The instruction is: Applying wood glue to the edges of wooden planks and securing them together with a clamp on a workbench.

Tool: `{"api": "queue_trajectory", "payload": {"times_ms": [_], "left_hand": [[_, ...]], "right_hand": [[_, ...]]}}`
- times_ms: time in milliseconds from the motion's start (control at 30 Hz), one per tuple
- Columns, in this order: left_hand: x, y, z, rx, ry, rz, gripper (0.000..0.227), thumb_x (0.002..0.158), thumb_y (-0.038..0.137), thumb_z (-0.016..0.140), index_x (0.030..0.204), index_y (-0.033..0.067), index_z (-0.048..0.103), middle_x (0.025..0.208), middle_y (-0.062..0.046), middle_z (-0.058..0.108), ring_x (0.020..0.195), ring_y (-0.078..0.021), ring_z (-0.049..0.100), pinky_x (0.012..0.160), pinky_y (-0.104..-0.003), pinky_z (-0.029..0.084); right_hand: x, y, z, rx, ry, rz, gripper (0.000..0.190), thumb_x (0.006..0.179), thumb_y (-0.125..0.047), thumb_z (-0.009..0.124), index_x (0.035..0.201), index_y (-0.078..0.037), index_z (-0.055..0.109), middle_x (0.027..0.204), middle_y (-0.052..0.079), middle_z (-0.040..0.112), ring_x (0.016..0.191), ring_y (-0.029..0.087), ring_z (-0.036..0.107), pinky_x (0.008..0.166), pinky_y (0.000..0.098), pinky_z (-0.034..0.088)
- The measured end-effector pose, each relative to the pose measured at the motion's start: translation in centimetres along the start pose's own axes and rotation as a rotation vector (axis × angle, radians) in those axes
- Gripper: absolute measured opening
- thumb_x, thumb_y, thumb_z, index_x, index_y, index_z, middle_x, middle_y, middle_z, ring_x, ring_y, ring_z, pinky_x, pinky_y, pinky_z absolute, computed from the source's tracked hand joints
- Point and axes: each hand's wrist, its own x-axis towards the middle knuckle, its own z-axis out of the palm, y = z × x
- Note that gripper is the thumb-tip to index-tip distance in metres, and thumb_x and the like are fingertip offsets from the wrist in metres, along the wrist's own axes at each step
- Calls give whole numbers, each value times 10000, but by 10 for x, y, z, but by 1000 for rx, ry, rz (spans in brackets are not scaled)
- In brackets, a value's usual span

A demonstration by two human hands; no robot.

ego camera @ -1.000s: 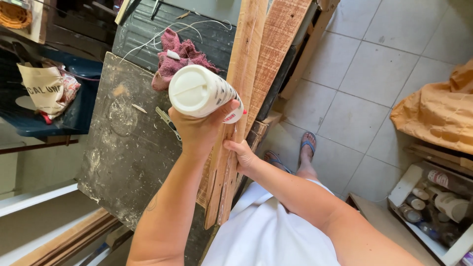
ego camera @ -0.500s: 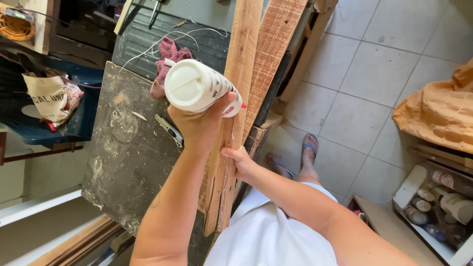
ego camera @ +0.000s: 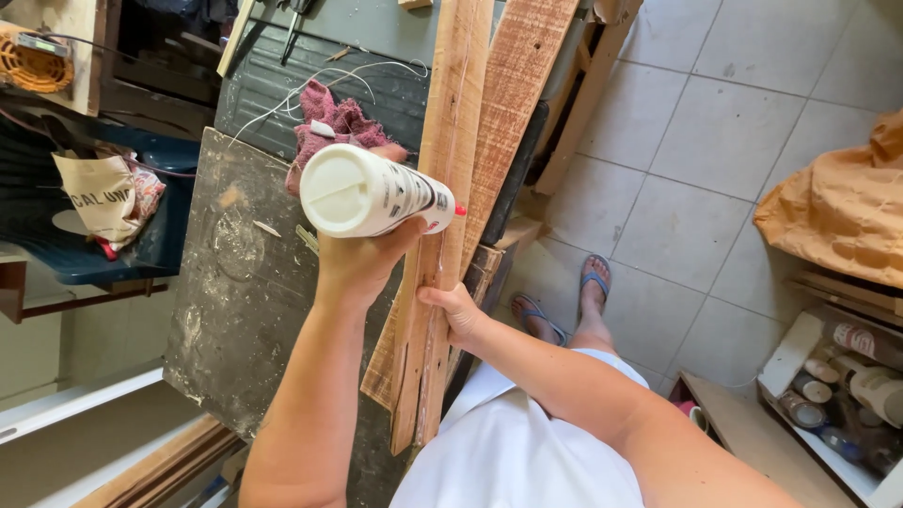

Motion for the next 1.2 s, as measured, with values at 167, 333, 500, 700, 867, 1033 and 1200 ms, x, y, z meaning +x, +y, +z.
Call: {"api": "queue_trajectory", "payload": {"times_ms": [167,333,500,700,867,1033,1200], "left_hand": [[-2,-11,0,10,80,-54,641,718,-84,914,1309,-27,674,1215,-175,714,1142,-212,651,1043,-460,505],[4,-31,2,-98,175,6,695,721,-165,906,1356,-21,661,1229,-177,718,1129,-214,652,1025,-454,545],[6,-56,7,-100,218,36,739,735,-125,959,1386,26,643,1277,-112,719,1149,-138,594,1038,-407,529],[29,-93,23,-160,282,120,750,682,-67,1011,1343,41,674,1195,-159,733,1110,-257,717,1077,-484,520],[35,-77,22,-97,298,147,686,717,-94,988,1328,28,701,1245,-126,748,1139,-155,624,1042,-419,547],[54,-107,29,-115,306,202,767,754,10,1011,1418,48,628,1272,-197,713,1148,-335,733,1108,-525,541],[92,-141,47,-176,382,264,940,639,-77,1070,1449,64,614,1350,-151,697,1239,-262,676,1158,-507,521]], "right_hand": [[-2,-3,5,15,5,4,514,694,-99,963,1167,-126,762,1037,118,788,963,326,775,908,560,613],[-2,-3,8,14,15,-2,490,697,-93,961,1147,-128,770,1024,108,791,948,307,776,896,549,617],[-2,-4,9,27,8,-17,517,685,-74,961,1160,-111,761,1032,109,782,966,309,771,900,556,614],[5,4,0,30,25,-16,529,686,-69,963,1174,-99,760,1035,122,785,951,317,774,888,566,618],[0,-3,10,13,16,-39,501,699,-68,954,1158,-95,756,1019,116,778,942,308,769,887,559,618],[-1,-7,14,30,17,-40,498,691,-54,955,1150,-83,764,1016,125,781,946,317,772,883,566,618],[3,1,4,-6,2,-12,494,718,-86,959,1170,-88,759,1023,104,779,943,284,775,888,528,623]]}}
